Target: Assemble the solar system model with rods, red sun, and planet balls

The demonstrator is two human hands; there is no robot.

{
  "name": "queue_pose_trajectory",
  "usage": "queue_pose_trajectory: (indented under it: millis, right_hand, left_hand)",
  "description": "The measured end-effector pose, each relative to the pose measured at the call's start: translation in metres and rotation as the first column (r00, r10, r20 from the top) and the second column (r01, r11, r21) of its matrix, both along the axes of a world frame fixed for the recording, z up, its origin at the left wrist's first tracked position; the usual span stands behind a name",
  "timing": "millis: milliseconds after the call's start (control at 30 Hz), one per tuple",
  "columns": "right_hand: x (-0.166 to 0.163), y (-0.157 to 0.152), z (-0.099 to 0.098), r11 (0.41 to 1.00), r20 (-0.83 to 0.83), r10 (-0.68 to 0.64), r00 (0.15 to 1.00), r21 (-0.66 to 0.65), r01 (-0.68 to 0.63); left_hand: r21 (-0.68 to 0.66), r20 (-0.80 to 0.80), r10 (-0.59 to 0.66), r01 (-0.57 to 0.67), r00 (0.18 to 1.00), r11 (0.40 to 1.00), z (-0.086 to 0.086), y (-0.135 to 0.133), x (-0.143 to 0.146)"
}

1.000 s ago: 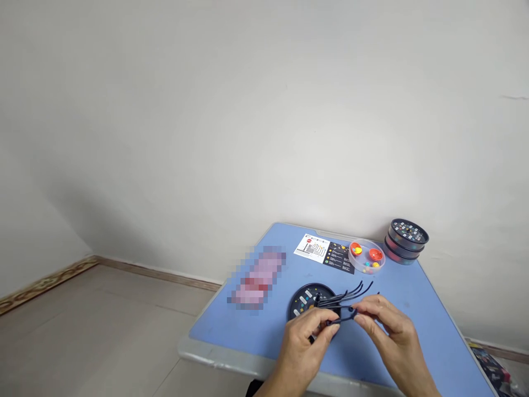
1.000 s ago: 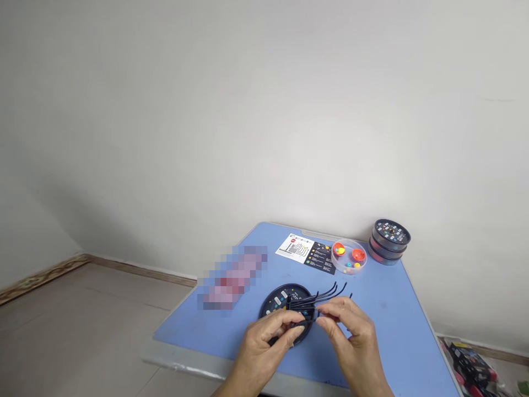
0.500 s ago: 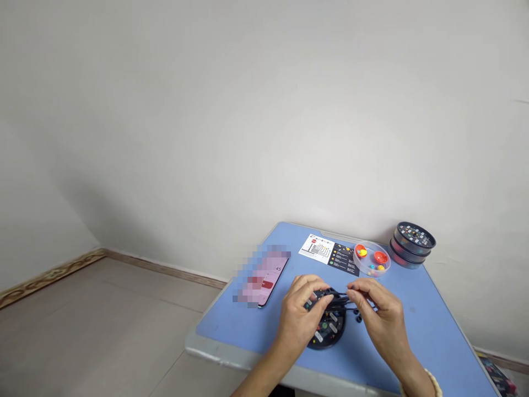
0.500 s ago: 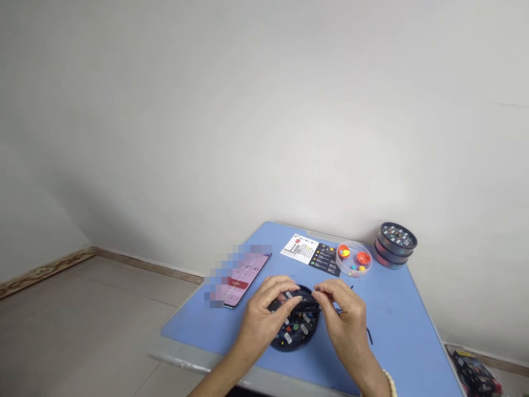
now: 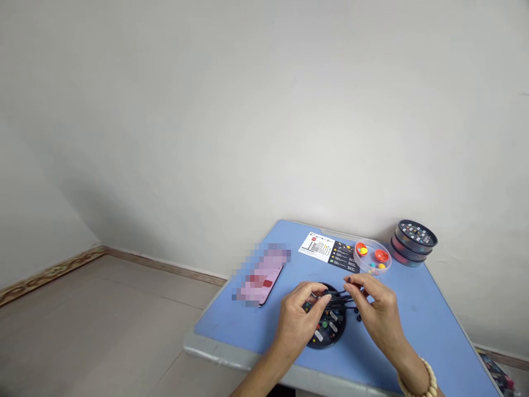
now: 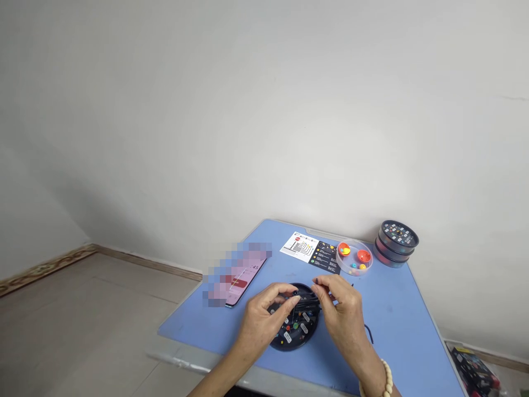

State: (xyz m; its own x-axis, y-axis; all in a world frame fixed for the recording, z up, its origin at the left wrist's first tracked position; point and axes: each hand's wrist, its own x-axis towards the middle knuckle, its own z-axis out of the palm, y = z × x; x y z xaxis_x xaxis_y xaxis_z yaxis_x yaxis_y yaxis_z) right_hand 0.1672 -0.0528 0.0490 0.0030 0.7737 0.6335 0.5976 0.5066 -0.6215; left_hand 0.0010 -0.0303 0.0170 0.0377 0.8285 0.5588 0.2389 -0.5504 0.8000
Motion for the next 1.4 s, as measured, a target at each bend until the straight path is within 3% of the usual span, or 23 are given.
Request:
queue_pose_trajectory:
  millis: [433,600,733,800,867,1033,1200,1400]
  right_hand:
    - [0.009,0.007,-0.007,1.000,0.182,-0.025,0.983,-0.010,0.027]
    - [0.019,-0.007,0.009,0.994,0.060,-0.102,0.993,0.047,0.099]
    - [0.044,-0.034,0.015,0.952,-0.056,-0.286,0.956,0.097,0.291]
    - [0.060,-0.046,0.004,0.925,-0.057,-0.376,0.925,0.040,0.379]
    - [0.073,-0.053,-0.016,0.919,-0.036,-0.388,0.921,-0.089,0.383]
    - [0.080,-0.059,-0.059,0.985,0.194,-0.165,0.967,-0.019,0.172]
    - [0.060,-0.051,-0.063,0.989,0.416,-0.138,0.899,0.011,0.147]
    - [0.057,-0.044,-0.071,0.974,0.599,-0.209,0.773,0.059,0.218]
  left_hand:
    - [-0.139,0.044,0.004,0.002,0.999,0.990,-0.013,-0.001,0.002]
    - [-0.196,0.057,0.002,0.009,0.998,0.981,-0.012,-0.002,0.002]
    - [-0.219,0.066,-0.006,0.020,0.998,0.976,-0.010,-0.003,0.001]
    - [-0.204,0.059,-0.005,0.017,0.998,0.979,-0.009,-0.004,0.000]
    - [-0.156,0.047,0.011,-0.004,0.999,0.988,-0.008,-0.006,-0.002]
    - [0.044,0.022,0.063,-0.064,0.998,0.997,-0.010,-0.018,-0.003]
    - [0.231,-0.160,-0.033,0.070,0.986,0.970,-0.016,-0.036,0.006]
    - [0.246,-0.478,-0.162,0.309,0.863,0.919,-0.021,-0.046,0.012]
